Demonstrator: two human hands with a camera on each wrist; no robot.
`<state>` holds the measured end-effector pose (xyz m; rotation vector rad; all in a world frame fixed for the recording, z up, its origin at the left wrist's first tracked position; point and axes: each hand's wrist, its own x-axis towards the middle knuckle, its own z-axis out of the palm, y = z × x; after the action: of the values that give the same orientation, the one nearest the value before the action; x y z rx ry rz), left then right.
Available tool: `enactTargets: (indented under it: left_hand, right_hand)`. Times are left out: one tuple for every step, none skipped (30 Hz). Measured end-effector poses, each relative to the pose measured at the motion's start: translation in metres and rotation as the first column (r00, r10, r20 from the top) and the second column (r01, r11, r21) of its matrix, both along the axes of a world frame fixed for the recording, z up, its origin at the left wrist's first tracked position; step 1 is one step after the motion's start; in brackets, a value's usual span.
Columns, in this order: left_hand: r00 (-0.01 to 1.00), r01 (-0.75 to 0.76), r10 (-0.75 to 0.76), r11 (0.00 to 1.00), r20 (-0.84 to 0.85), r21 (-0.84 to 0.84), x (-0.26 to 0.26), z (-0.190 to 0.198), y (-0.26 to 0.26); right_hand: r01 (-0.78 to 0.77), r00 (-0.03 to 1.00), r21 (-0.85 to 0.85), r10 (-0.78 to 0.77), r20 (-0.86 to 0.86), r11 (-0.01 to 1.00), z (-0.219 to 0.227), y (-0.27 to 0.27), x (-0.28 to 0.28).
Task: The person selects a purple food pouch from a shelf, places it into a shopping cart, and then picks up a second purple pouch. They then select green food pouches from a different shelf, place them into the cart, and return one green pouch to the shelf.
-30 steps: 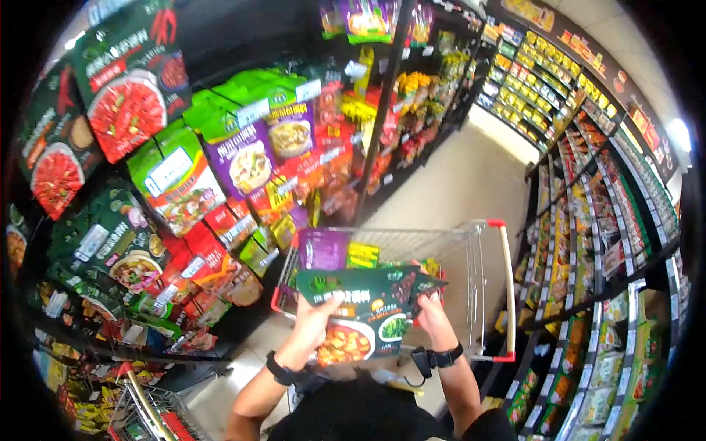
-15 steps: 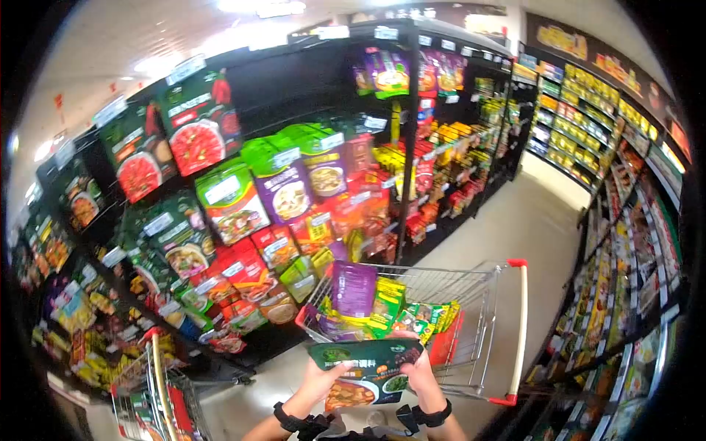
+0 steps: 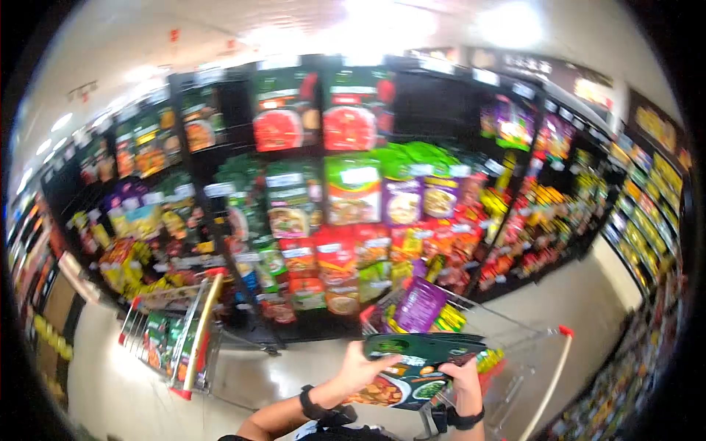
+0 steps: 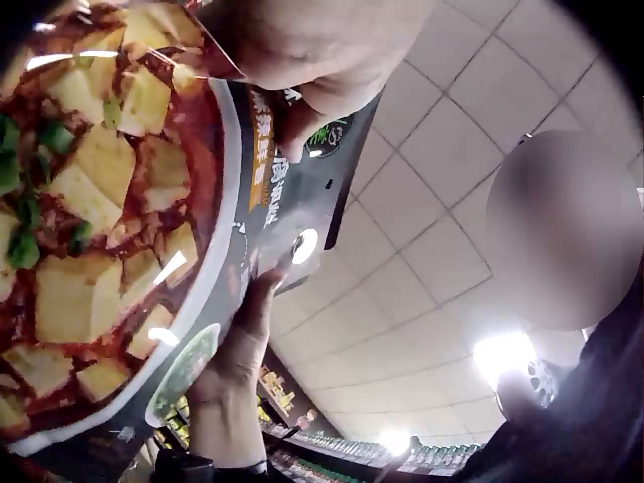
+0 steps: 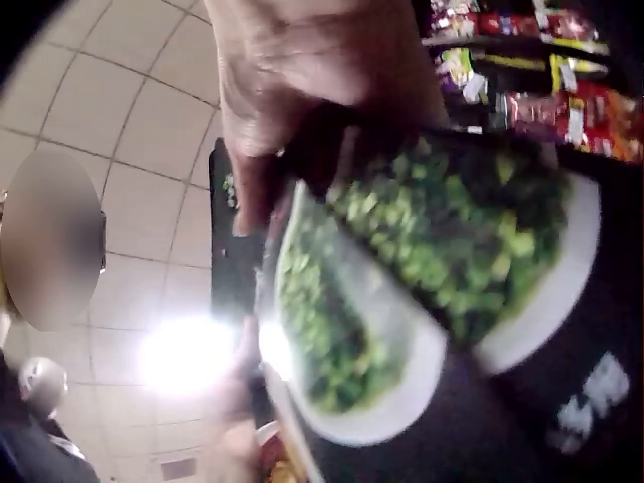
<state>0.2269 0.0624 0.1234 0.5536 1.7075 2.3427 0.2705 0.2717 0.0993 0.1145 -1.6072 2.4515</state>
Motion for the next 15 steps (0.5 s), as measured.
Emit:
enactTargets:
  left_hand:
    - [0.999,-0.042,0.042,0.999,0.019,-0.004,-0.003,0.002,-0.006]
    - [0.996,-0.078,0.079,0.997,0.043,-0.011,-0.007,0.004,-0.014]
    - [0.992,-0.079,0.074,0.996,0.106,0.040,-0.009,0.011,-0.025]
    - [0.985,-0.072,0.056,0.993,0.165,0.092,-0.012,0.016,-0.035]
    - [0.985,-0.089,0.068,0.988,0.162,0.127,-0.017,0.010,-0.045]
    - [0.987,-0.117,0.101,0.984,0.122,0.137,-0.022,0.005,-0.054]
    - [0.988,-0.140,0.129,0.979,0.082,0.150,-0.027,0.001,-0.062]
    - [0.987,-0.161,0.156,0.973,0.044,0.163,-0.029,0.000,-0.069]
    - [0.981,-0.166,0.153,0.980,0.118,0.108,-0.030,0.004,-0.079]
    - [0.976,-0.165,0.161,0.986,0.144,0.014,-0.033,0.006,-0.090]
    - [0.964,-0.262,0.264,0.964,0.042,-0.040,-0.037,-0.005,-0.099]
    - [0.933,-0.359,0.354,0.929,-0.067,-0.084,-0.044,-0.021,-0.107]
    - [0.870,-0.458,0.402,0.874,-0.285,-0.164,-0.050,-0.032,-0.117]
    - [0.827,-0.537,0.438,0.801,-0.353,-0.266,-0.045,-0.040,-0.128]
    - [0.739,-0.650,0.476,0.689,-0.476,-0.321,-0.042,-0.054,-0.137]
  right_hand:
    - [0.114,0.993,0.021,-0.114,0.015,0.993,-0.003,-0.011,-0.005]
    - [0.232,0.972,0.043,-0.233,0.030,0.972,-0.005,-0.023,-0.011]
    - [0.219,0.975,0.077,-0.220,0.007,0.973,0.002,-0.035,-0.018]
    - [0.216,0.976,0.108,-0.215,-0.018,0.970,0.010,-0.046,-0.024]
    - [0.177,0.983,0.169,-0.182,0.011,0.969,0.015,-0.054,-0.029]
    - [0.181,0.983,0.183,-0.179,-0.026,0.966,0.016,-0.065,-0.035]
    - [0.189,0.982,0.197,-0.180,-0.064,0.962,0.017,-0.074,-0.041]
    - [0.200,0.978,0.210,-0.182,-0.100,0.957,0.019,-0.081,-0.045]
    - [0.221,0.975,0.304,-0.208,-0.075,0.927,0.022,-0.087,-0.051]
    - [0.180,0.984,0.276,-0.173,-0.050,0.944,0.027,-0.095,-0.058]
    - [0.184,0.983,0.309,-0.181,-0.039,0.933,0.024,-0.095,-0.065]
    - [0.189,0.981,0.341,-0.189,-0.031,0.921,0.021,-0.096,-0.073]
    - [0.236,0.971,0.290,-0.232,-0.049,0.927,0.027,-0.104,-0.078]
    - [0.300,0.952,0.225,-0.277,-0.127,0.927,0.028,-0.110,-0.087]
    - [0.293,0.954,0.237,-0.267,-0.134,0.926,0.032,-0.114,-0.089]
